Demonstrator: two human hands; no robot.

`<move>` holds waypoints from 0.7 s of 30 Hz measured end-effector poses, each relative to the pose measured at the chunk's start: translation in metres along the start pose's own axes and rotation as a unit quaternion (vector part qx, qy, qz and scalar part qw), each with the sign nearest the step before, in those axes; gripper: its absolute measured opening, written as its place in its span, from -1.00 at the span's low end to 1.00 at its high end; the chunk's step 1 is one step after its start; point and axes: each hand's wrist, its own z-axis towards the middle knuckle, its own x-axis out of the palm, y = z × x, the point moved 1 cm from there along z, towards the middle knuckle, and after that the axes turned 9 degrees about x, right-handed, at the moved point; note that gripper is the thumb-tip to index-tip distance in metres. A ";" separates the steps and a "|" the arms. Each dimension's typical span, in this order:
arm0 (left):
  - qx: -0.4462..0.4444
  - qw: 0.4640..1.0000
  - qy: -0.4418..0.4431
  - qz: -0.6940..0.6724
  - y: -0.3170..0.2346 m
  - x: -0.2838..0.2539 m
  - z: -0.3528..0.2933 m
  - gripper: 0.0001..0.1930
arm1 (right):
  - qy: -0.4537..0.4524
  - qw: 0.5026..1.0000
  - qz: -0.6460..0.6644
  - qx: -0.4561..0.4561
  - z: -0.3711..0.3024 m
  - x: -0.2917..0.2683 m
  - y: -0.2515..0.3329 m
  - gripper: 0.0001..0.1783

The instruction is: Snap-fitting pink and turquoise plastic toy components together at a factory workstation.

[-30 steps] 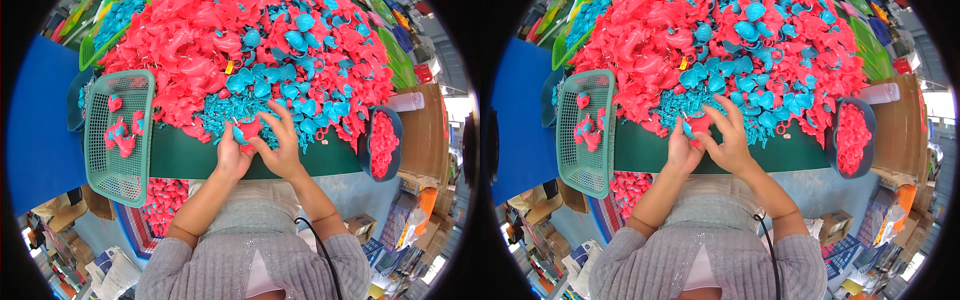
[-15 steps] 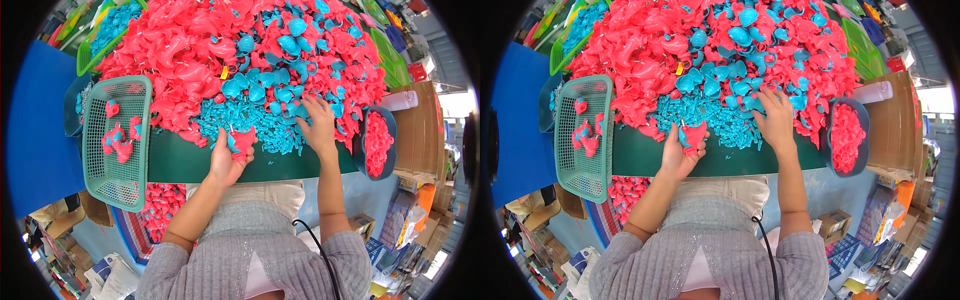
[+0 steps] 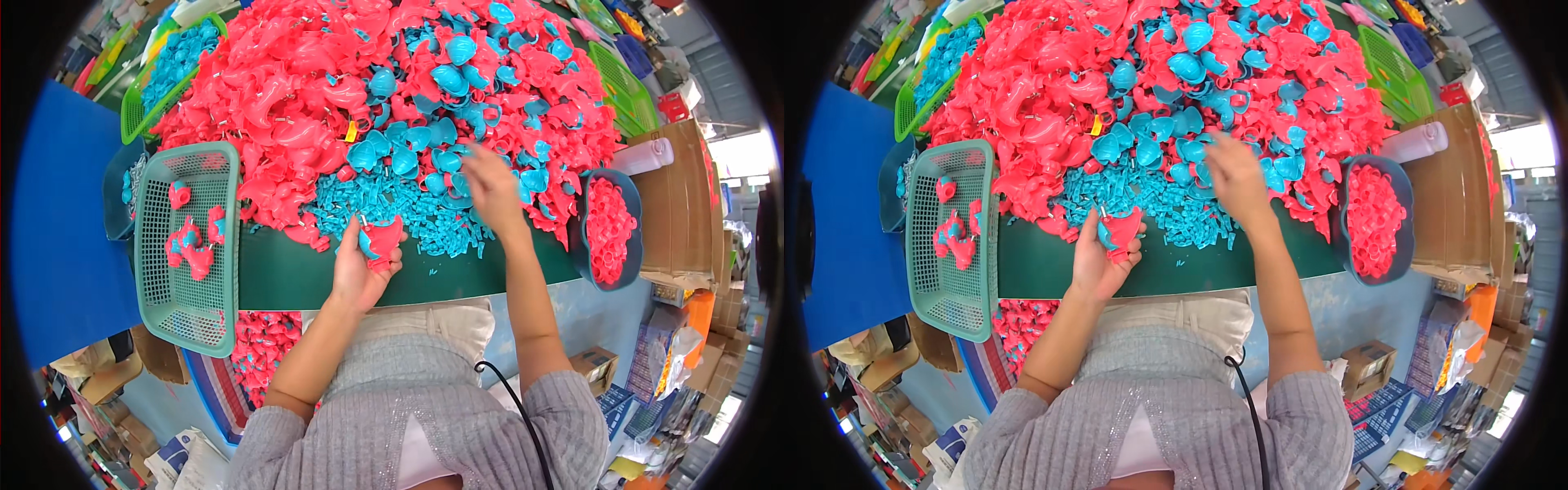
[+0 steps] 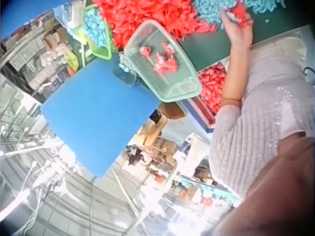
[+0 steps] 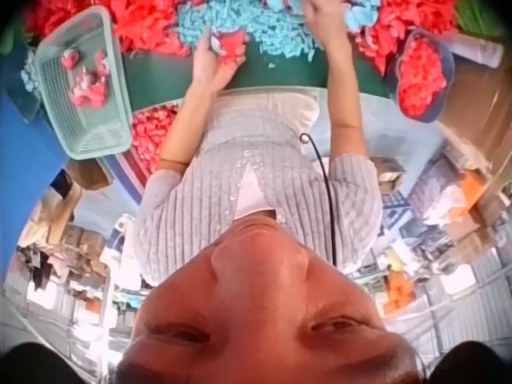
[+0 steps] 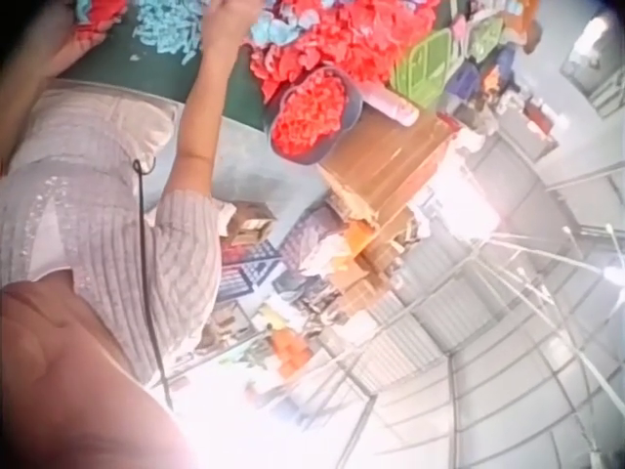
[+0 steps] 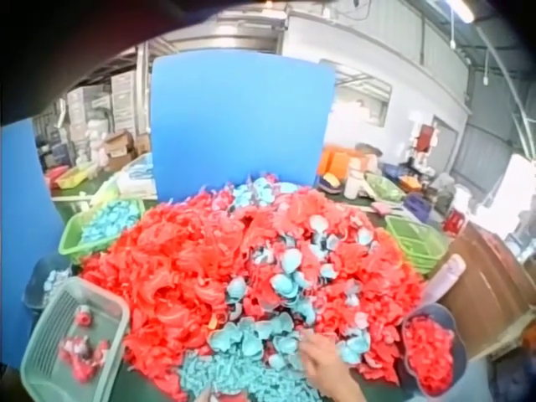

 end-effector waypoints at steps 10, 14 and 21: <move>0.023 1.000 -0.013 -0.008 -0.006 0.011 -0.005 -0.42 | -0.123 0.951 -0.188 0.212 0.030 -0.054 -0.048 -0.64; 0.054 0.998 0.014 -0.021 -0.009 0.017 0.000 -0.56 | 0.102 0.777 0.521 0.338 0.013 -0.037 0.024 -0.68; 0.159 0.985 -0.016 0.060 -0.013 0.038 -0.001 -0.68 | 0.218 0.585 0.657 0.424 -0.013 -0.003 0.074 -0.62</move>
